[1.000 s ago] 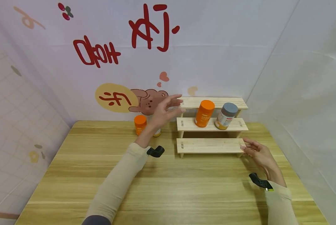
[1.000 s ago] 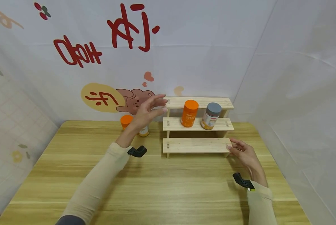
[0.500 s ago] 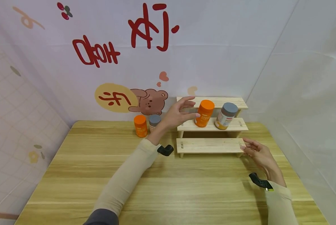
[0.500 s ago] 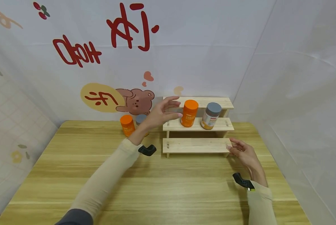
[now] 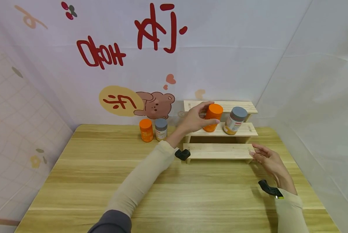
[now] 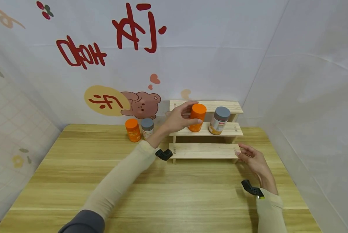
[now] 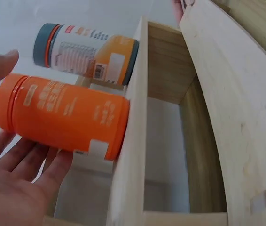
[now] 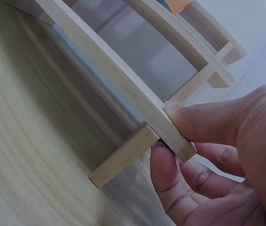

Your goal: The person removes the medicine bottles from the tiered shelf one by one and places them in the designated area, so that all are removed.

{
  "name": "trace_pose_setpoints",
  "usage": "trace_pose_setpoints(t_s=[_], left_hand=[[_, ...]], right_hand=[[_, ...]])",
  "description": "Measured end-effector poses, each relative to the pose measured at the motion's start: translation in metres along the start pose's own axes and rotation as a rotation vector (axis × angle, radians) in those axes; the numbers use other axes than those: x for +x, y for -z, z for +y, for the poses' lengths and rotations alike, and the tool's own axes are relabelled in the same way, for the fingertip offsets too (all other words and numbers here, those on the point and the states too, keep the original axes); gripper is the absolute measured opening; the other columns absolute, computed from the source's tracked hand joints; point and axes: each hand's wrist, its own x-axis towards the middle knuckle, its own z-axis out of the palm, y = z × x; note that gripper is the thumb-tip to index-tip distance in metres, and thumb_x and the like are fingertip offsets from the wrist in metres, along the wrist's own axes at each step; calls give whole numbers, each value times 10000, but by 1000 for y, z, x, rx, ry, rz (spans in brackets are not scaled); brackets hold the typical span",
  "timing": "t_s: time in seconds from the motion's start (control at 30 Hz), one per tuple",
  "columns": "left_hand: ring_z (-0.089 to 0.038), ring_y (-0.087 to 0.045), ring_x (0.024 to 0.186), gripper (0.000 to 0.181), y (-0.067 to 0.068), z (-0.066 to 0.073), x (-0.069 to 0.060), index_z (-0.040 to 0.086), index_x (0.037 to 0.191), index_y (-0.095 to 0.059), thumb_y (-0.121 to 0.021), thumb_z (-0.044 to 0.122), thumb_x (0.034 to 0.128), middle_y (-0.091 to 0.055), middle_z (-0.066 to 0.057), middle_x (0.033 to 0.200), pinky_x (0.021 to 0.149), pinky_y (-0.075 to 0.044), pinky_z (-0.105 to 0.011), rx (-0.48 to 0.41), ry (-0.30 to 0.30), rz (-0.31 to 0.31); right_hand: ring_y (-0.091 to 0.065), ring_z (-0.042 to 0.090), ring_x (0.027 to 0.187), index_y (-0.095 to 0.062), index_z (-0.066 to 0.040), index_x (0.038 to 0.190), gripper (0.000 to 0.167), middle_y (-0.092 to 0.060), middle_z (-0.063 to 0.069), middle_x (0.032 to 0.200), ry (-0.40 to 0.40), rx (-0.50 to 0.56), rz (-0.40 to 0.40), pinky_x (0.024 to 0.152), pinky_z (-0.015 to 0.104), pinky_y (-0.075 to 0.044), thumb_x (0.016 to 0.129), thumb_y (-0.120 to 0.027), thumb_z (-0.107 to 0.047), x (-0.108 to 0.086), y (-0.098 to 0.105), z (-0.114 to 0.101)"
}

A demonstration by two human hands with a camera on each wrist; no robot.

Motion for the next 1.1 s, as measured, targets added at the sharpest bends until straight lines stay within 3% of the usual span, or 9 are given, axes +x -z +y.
trace_pose_setpoints(t_s=[0.33,0.73,1.1], left_hand=[[-217,-660,1199,633,-9,-3,4,159,1478,-536,-799,268,913,-649,-60,1368,971,-569,-308,72,-42,119],[-212,-670,1130,565,-13,-1,-1,163,1405,-594,-820,237,893,-667,-41,1306,946,-575,-313,57,-31,145],[-262,-681,1131,559,-11,1,-10,175,1398,-591,-822,225,891,-657,-57,1317,935,-590,-333,-1,-23,133]], right_hand=[[-666,-16,956,-356,-1,1573,728,-612,-121,1095,-5,8,-1,838,219,-593,998,-685,-301,2,1,0],[-651,-17,946,-374,-26,1571,695,-606,-128,1091,-10,-2,2,820,200,-579,1004,-679,-286,2,1,-1],[-637,-11,939,-394,-39,1560,679,-619,-150,1088,-6,-12,3,806,209,-577,1004,-677,-308,2,0,-1]])
